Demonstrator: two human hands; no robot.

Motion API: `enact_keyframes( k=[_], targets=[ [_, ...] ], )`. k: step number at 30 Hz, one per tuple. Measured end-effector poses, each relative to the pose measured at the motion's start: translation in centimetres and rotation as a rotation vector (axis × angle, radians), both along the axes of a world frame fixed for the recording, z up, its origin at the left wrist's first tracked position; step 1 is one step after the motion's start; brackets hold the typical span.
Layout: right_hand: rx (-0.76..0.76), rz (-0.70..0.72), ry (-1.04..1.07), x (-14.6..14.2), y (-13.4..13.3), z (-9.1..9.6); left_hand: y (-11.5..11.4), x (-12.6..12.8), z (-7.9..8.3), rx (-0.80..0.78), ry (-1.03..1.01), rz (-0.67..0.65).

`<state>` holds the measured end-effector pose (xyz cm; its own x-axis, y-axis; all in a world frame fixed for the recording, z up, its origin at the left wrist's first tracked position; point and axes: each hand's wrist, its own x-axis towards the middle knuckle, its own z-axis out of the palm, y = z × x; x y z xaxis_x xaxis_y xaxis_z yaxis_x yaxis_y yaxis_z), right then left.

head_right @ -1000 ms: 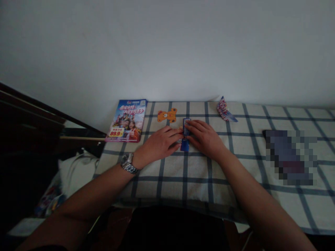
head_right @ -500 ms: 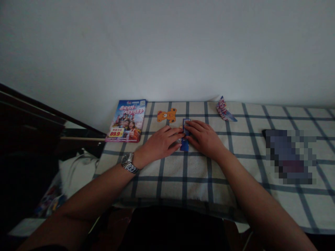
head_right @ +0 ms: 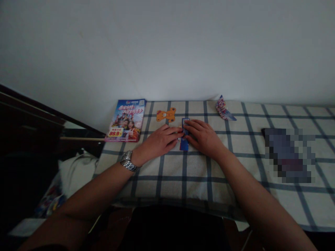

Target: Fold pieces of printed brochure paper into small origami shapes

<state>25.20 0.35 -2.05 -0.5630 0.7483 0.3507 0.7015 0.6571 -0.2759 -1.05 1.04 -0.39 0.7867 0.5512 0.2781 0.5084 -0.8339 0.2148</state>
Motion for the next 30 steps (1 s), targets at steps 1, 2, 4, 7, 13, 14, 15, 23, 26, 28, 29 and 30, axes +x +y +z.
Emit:
enact_keyframes(
  k=[1,2,4,7,13,14,15,23,26,28,29,30],
  targets=[
    [0.001,0.000,0.000,0.00,-0.02,0.01,-0.02,0.00,-0.05,0.002,0.000,0.003],
    [0.002,-0.001,-0.001,0.00,-0.03,0.00,-0.04,0.00,-0.11,0.005,-0.001,0.006],
    [0.008,-0.002,-0.003,0.02,-0.03,-0.06,-0.03,-0.02,-0.23,0.011,-0.002,0.009],
    [0.010,-0.010,-0.002,0.01,-0.04,-0.21,0.00,-0.02,-0.34,0.018,-0.006,0.012],
    [0.013,-0.014,-0.014,-0.06,-0.07,-0.31,-0.01,0.10,-0.15,0.016,-0.010,0.011],
    [0.011,-0.012,-0.014,-0.06,-0.05,-0.30,-0.01,0.12,-0.12,0.015,-0.010,0.012],
    [0.008,-0.010,-0.013,-0.05,-0.02,-0.29,-0.01,0.14,-0.09,0.012,-0.009,0.013],
    [-0.012,-0.012,0.005,0.09,0.08,-0.42,-0.08,0.19,0.01,-0.005,-0.018,0.018],
    [-0.009,-0.009,0.000,0.08,0.09,-0.39,-0.09,0.23,0.09,-0.016,-0.018,0.019],
    [-0.005,-0.010,-0.004,0.04,0.08,-0.31,-0.07,0.24,0.06,-0.014,-0.019,0.018],
    [-0.002,-0.011,-0.005,0.02,0.07,-0.27,-0.06,0.24,0.02,-0.007,-0.021,0.016],
    [0.002,-0.013,-0.006,-0.01,0.06,-0.22,-0.04,0.24,-0.03,0.001,-0.023,0.014]
  ],
)
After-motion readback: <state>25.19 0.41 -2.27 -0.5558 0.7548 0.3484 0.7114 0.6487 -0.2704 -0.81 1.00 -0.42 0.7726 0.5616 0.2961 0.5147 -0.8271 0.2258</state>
